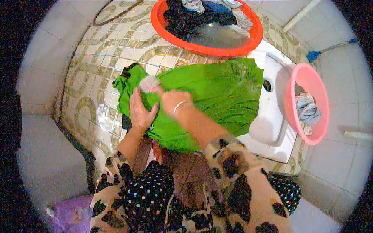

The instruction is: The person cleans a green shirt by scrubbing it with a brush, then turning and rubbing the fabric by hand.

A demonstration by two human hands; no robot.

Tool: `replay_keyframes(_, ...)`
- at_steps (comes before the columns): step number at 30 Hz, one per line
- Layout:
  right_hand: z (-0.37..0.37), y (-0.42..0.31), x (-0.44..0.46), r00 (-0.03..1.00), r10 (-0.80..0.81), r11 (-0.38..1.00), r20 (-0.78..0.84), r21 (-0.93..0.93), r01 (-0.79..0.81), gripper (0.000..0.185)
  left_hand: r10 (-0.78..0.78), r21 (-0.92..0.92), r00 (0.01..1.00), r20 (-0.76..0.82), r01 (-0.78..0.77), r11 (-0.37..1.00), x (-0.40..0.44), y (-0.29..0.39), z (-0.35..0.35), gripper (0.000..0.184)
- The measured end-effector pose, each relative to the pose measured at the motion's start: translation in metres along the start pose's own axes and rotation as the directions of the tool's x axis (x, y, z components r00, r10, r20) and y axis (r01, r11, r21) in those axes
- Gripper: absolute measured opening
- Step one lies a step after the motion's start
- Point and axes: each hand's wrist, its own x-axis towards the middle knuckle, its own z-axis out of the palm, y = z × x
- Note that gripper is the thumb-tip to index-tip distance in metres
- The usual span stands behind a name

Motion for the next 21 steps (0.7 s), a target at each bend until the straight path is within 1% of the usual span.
replay_keyframes(1,-0.013,0.016,0.003,0.999,0.026,0.999,0.034,-0.04,-0.024,0.046,-0.007,-0.005,1.0,-0.001,0.007,1.0,-0.003,0.001,-0.001,0.081)
replay_keyframes(2,-0.011,0.046,0.004,0.988,0.142,0.987,-0.064,-0.071,-0.146,0.057,-0.017,0.013,1.0,0.024,0.016,1.0,-0.003,0.002,-0.003,0.08)
replay_keyframes(3,-0.009,0.087,-0.003,0.972,0.19,0.977,-0.137,-0.066,-0.201,0.057,-0.02,0.031,0.999,0.037,0.019,0.999,0.002,0.004,-0.005,0.079)
replay_keyframes(4,-0.019,0.119,-0.021,0.954,0.234,0.967,-0.189,-0.059,-0.249,0.055,-0.021,0.05,0.999,0.045,0.019,0.999,0.003,0.003,-0.005,0.075)
replay_keyframes(5,-0.023,0.151,-0.041,0.917,0.323,0.944,-0.233,0.011,-0.33,0.049,-0.013,0.044,0.999,0.043,0.011,0.999,0.002,0.002,-0.004,0.075)
replay_keyframes(6,-0.019,0.184,-0.063,0.893,0.35,0.933,-0.283,0.021,-0.359,0.046,0.02,0.073,0.999,0.039,-0.023,0.997,0.002,0.001,-0.004,0.074)
replay_keyframes(7,-0.022,0.194,-0.082,0.863,0.377,0.92,-0.337,0.031,-0.39,0.043,0.058,0.097,0.998,0.033,-0.061,0.993,0.003,0.001,-0.001,0.073)
replay_keyframes(8,-0.02,0.199,-0.097,0.858,0.419,0.906,-0.297,0.076,-0.416,0.043,0.064,0.088,0.998,0.005,-0.064,0.994,0.003,0.0,0.003,0.065)
replay_keyframes(9,-0.023,0.189,-0.11,0.852,0.455,0.89,-0.26,0.119,-0.439,0.043,0.085,0.073,0.996,-0.001,-0.085,0.994,0.013,0.011,0.006,0.065)
replay_keyframes(10,-0.015,0.188,-0.118,0.856,0.407,0.913,-0.32,0.125,-0.387,0.046,0.032,0.08,0.999,0.022,-0.034,0.996,0.021,0.023,0.007,0.06)
replay_keyframes(11,-0.006,0.183,-0.128,0.818,0.346,0.927,-0.46,0.302,-0.222,0.046,-0.028,0.092,0.998,0.052,0.023,0.995,0.026,0.033,0.008,0.054)
replay_keyframes(12,0.01,0.184,-0.13,0.732,0.258,0.954,-0.63,0.286,-0.09,0.045,0.136,-0.091,0.991,0.017,-0.134,0.987,0.042,0.046,0.013,0.042)
replay_keyframes(13,0.027,0.186,-0.13,0.612,0.163,0.971,-0.774,0.237,0.042,0.044,0.137,-0.102,0.99,0.019,-0.134,0.986,0.057,0.062,0.024,0.042)
replay_keyframes(14,0.035,0.184,-0.136,0.616,0.163,0.972,-0.771,0.232,0.034,0.044,0.17,-0.069,0.982,0.081,-0.165,0.984,0.07,0.082,0.035,0.037)
replay_keyframes(15,0.04,0.181,-0.141,0.681,0.361,0.879,-0.637,0.476,-0.021,0.043,0.201,-0.036,0.97,0.139,-0.198,0.98,0.077,0.097,0.042,0.031)
replay_keyframes(16,0.044,0.18,-0.145,0.723,0.52,0.726,-0.455,0.682,-0.093,0.043,0.203,-0.04,0.97,0.134,-0.199,0.979,0.078,0.105,0.05,0.031)
replay_keyframes(17,0.046,0.183,-0.15,0.718,0.52,0.73,-0.463,0.678,-0.091,0.043,0.197,0.05,0.955,0.223,-0.213,0.976,0.079,0.112,0.061,0.025)
replay_keyframes(18,0.041,0.181,-0.155,0.713,0.552,0.688,-0.432,0.719,-0.097,0.044,0.182,0.138,0.933,0.311,-0.234,0.962,0.082,0.119,0.064,0.02)
replay_keyframes(19,0.036,0.181,-0.157,0.708,0.583,0.642,-0.399,0.76,-0.1,0.044,0.187,0.137,0.933,0.307,-0.238,0.961,0.088,0.121,0.064,0.02)
replay_keyframes(20,0.029,0.183,-0.164,0.718,0.648,0.539,-0.254,0.819,-0.197,0.043,0.079,0.011,0.931,0.357,-0.088,0.996,0.093,0.119,0.063,0.015)
replay_keyframes(21,0.028,0.187,-0.165,0.715,0.652,0.535,-0.254,0.822,-0.195,0.043,-0.023,-0.104,0.907,0.42,0.073,0.992,0.097,0.117,0.057,0.012)
